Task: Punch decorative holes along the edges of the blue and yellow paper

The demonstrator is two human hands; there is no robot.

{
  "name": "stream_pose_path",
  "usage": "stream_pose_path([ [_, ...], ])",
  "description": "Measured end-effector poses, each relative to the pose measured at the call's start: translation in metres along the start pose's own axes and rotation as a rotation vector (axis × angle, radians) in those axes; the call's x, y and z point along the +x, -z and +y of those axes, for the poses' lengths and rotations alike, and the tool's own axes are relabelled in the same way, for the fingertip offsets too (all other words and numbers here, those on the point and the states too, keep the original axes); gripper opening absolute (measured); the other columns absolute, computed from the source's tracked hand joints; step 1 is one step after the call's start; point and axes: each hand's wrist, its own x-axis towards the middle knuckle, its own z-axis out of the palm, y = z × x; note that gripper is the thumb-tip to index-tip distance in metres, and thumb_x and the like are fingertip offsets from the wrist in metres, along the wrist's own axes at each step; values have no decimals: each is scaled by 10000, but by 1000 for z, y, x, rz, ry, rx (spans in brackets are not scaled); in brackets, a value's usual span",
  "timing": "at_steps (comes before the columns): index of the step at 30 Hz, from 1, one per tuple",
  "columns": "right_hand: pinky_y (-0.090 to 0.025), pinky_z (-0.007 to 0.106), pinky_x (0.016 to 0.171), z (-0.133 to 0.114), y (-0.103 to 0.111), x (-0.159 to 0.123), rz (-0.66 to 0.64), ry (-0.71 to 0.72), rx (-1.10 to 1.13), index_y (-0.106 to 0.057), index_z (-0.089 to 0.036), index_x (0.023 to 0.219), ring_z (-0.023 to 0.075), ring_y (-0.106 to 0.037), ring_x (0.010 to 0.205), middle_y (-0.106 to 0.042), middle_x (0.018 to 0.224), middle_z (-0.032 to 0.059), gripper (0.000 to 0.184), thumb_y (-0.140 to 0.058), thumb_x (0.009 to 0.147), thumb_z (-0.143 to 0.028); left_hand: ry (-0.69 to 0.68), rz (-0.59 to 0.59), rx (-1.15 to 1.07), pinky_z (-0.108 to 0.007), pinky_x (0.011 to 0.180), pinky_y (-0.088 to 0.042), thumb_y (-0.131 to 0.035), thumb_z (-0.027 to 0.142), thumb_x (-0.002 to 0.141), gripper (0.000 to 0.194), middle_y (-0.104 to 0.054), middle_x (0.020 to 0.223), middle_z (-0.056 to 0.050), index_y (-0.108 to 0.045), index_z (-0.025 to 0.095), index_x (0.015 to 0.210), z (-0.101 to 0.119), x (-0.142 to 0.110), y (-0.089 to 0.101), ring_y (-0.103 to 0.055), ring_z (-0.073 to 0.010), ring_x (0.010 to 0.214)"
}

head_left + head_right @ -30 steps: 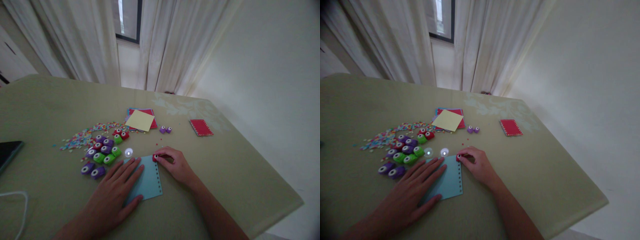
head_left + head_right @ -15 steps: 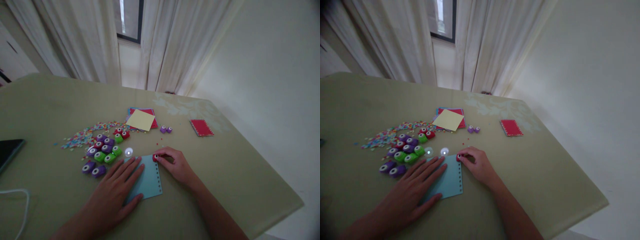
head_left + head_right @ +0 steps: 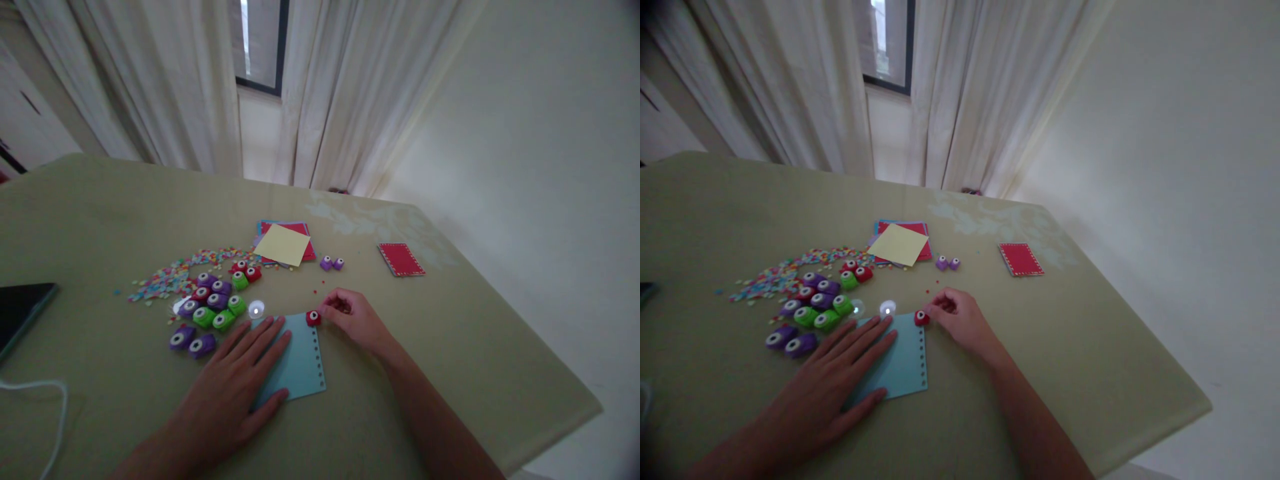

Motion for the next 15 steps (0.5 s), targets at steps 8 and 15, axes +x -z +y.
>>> stream_pose_path([
  [8,-358,251,533,-10,8,16,-219,-203,-15,-689,-186,796,119,-513,557,-620,636,-40,490,-929,772,-612,7,25,-4,-471,1375,-176,-573,561,1094,748,-419,1774,-63,-355,264,1745,-1,-1,-5,-447,-280,1592],
  [15,-323,245,528,-13,12,21,-248,-233,-95,-682,-177,773,111,-481,563,-599,634,-46,544,-926,744,-663,25,25,-47,-488,1374,-196,-566,572,1095,750,-438,1764,-60,-339,289,1751,-1,-2,-10,-457,-284,1588],
])
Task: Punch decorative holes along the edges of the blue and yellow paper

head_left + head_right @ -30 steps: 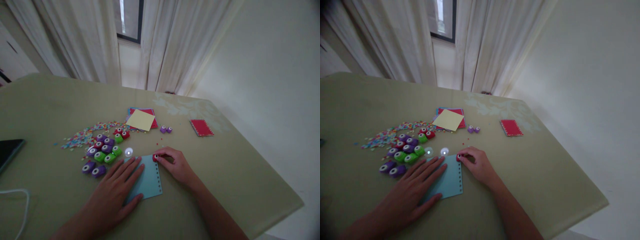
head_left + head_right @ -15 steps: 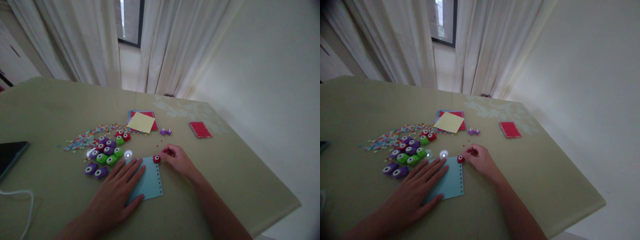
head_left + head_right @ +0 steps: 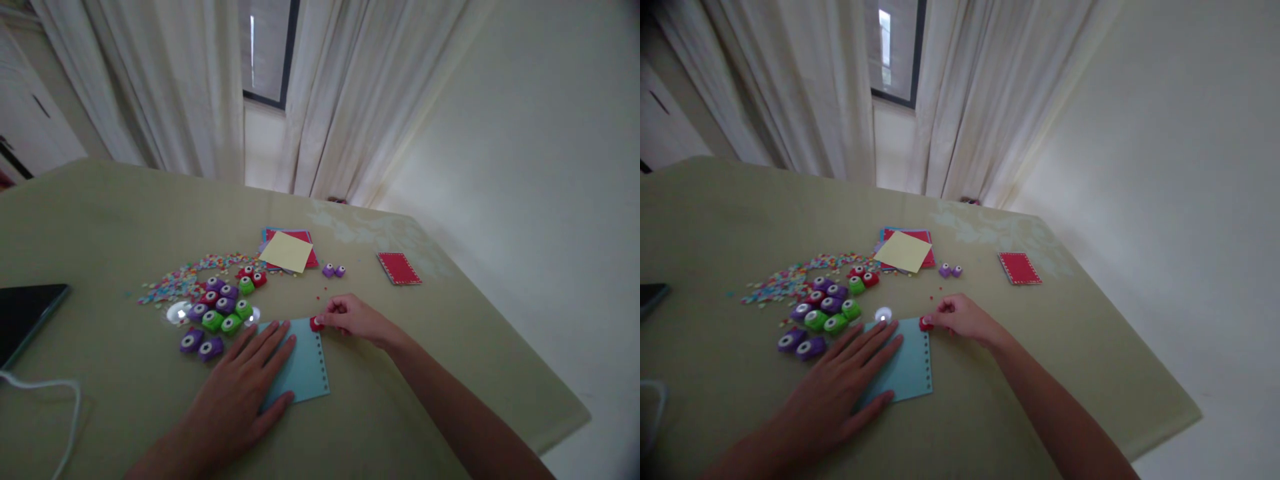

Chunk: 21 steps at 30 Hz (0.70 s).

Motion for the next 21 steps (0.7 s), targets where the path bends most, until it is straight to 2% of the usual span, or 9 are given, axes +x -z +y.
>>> stream_pose_path([
  [9,-232,271,558,-12,2,2,-42,-18,-186,-608,-195,674,120,-365,609,-434,614,-67,522,-835,806,-646,-13,14,53,-473,1379,-113,-561,573,1096,711,-415,1776,-55,-404,265,1717,-1,0,-2,-432,-273,1602],
  [16,-236,269,563,-17,-2,2,-88,-7,-215,-517,-212,661,124,-348,625,-400,626,-68,551,-776,827,-669,-9,14,61,-466,1378,-78,-575,566,1089,715,-410,1776,-62,-418,248,1710,2,0,-2,-410,-273,1613],
  [21,-230,279,577,-17,-2,4,-111,-7,-245,-489,-217,652,125,-341,631,-386,634,-67,567,-749,843,-683,-5,21,42,-469,1376,-112,-570,557,1093,708,-419,1774,-63,-415,255,1714,2,0,-3,-416,-279,1607],
])
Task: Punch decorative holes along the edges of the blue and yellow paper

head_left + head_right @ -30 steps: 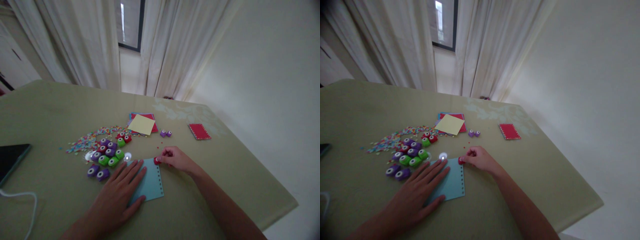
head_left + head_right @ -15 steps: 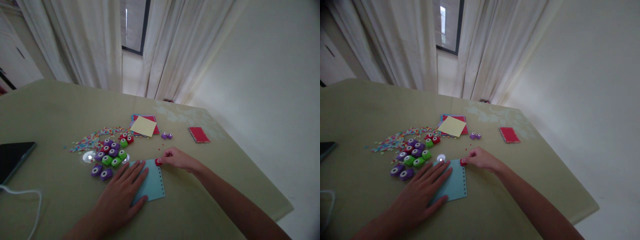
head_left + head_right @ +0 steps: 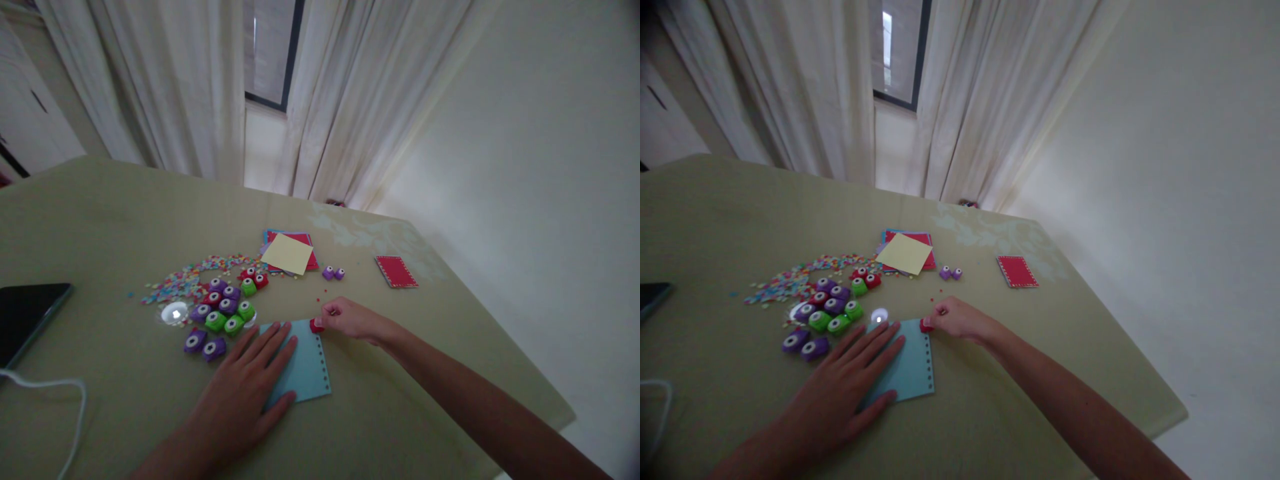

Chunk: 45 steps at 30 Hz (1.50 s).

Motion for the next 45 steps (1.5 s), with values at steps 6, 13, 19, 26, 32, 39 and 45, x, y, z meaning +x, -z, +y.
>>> stream_pose_path([
  [6,-199,277,587,1,2,5,-17,-34,-28,-494,-208,632,117,-310,625,-337,609,-78,574,-783,838,-659,-13,32,-11,-471,1369,-147,-562,560,1092,697,-454,1755,-63,-424,267,1709,-3,-2,-4,-446,-286,1586],
  [13,-172,277,584,-1,5,5,-5,-56,1,-537,-198,615,114,-289,624,-344,600,-77,643,-859,735,-742,-14,45,23,-462,1354,-157,-562,564,1086,687,-458,1751,-55,-452,259,1692,-5,-1,-8,-461,-286,1576],
  [19,-196,261,520,16,17,-5,71,-84,93,-617,-210,695,108,-318,536,-412,582,-78,615,-828,709,-787,-14,50,29,-459,1336,-212,-572,552,1080,667,-482,1735,-72,-489,247,1668,-4,0,-6,-502,-286,1548],
  [26,-261,264,548,36,25,-2,413,29,159,-776,-150,910,128,-398,544,-548,608,-27,561,-622,932,-689,1,41,12,-513,1323,-266,-614,480,1054,657,-487,1733,-64,-485,280,1667,-4,-1,-5,-523,-307,1505],
  [32,-342,277,597,50,4,-6,648,135,156,-740,-166,886,166,-496,619,-580,649,-10,494,-620,960,-639,-22,30,5,-545,1336,-210,-635,296,969,714,-476,1737,-21,-468,333,1663,-4,-3,1,-488,-305,1499],
  [39,-452,287,641,42,-22,-33,449,248,95,-756,-187,769,182,-618,632,-702,674,25,485,-652,1008,-596,-49,-23,-95,-493,1261,-327,-683,424,1019,526,-693,1451,-43,-580,314,1523,5,5,13,-614,-278,1331],
  [45,-546,339,832,22,-26,-25,433,416,181,-800,-184,1009,243,-734,941,-807,1030,102,572,-576,1048,-709,-20,14,-44,-481,1120,-493,-754,583,982,716,-633,1569,-92,-533,278,1591,-4,2,11,-637,-330,1328],
])
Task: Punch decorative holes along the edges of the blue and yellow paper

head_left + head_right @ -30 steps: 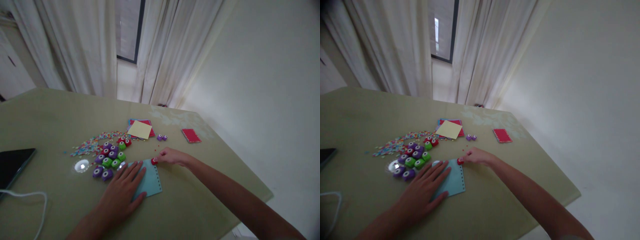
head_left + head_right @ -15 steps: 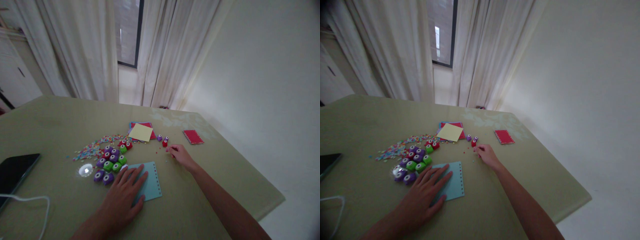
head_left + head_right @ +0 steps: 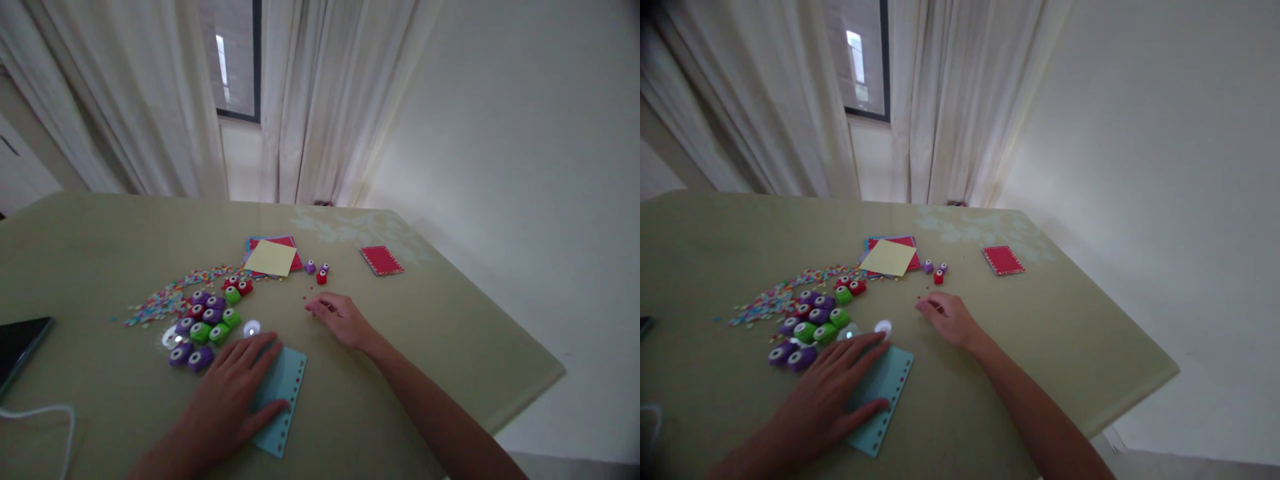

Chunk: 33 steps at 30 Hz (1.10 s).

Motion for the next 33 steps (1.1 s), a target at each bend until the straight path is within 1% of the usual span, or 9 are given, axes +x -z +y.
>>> stream_pose_path([
  [7,-534,278,640,15,-31,-6,220,-122,361,-708,-190,925,162,-641,663,-683,765,27,676,-609,941,-859,123,-22,-75,-440,1052,-570,-696,462,1048,481,-736,1398,-51,-620,340,1507,-8,-1,0,-714,-292,1220],
  [11,-507,253,584,16,-30,-10,203,-170,406,-683,-189,888,137,-604,601,-662,723,17,678,-595,947,-858,213,-3,-141,-404,1030,-613,-669,485,1062,422,-757,1360,-45,-658,344,1460,-8,2,7,-733,-282,1233],
  [15,-449,230,486,7,-25,-16,69,-267,460,-675,-182,848,117,-573,509,-648,675,6,735,-578,910,-908,292,51,-258,-386,1054,-626,-648,513,1064,401,-751,1389,-34,-677,353,1430,-9,1,15,-733,-279,1262],
  [18,-454,225,461,-5,-32,-27,-164,-346,596,-706,-172,869,131,-622,504,-693,699,33,764,-544,921,-917,374,89,-338,-404,1059,-636,-610,496,1082,406,-727,1434,-29,-641,369,1466,-10,-6,23,-720,-289,1289],
  [22,-646,338,749,-23,-51,-44,-483,-359,708,-805,-185,1061,225,-802,823,-813,971,117,705,-470,1042,-806,414,157,-426,-424,973,-683,-480,503,1111,446,-723,1421,5,-571,444,1544,-11,-16,40,-734,-304,1245],
  [25,-504,480,1208,-29,-57,-46,-233,-153,470,-715,-274,1437,292,-658,1400,-712,1474,133,579,-553,1075,-695,347,178,-435,-441,992,-672,-374,522,1136,482,-678,1462,6,-494,475,1600,-8,-17,48,-678,-313,1326],
  [27,-372,507,1315,-25,-52,-42,17,-11,271,-647,-294,1527,296,-523,1539,-609,1609,127,577,-584,1081,-654,278,153,-396,-443,1025,-645,-401,543,1132,496,-658,1479,-17,-474,454,1615,-4,-13,46,-651,-313,1347],
  [29,-383,494,1304,-18,-42,-36,162,42,198,-699,-276,1454,289,-556,1501,-646,1559,130,524,-545,1105,-635,203,98,-306,-442,1068,-600,-500,528,1112,525,-661,1492,-33,-472,430,1627,1,-8,39,-643,-312,1341],
  [33,-544,428,1109,-3,-29,-27,249,-62,265,-772,-247,1278,270,-714,1231,-780,1288,117,551,-475,1115,-681,18,-53,-39,-412,1141,-496,-633,387,1074,633,-693,1515,-1,-451,391,1680,8,2,20,-666,-269,1293],
])
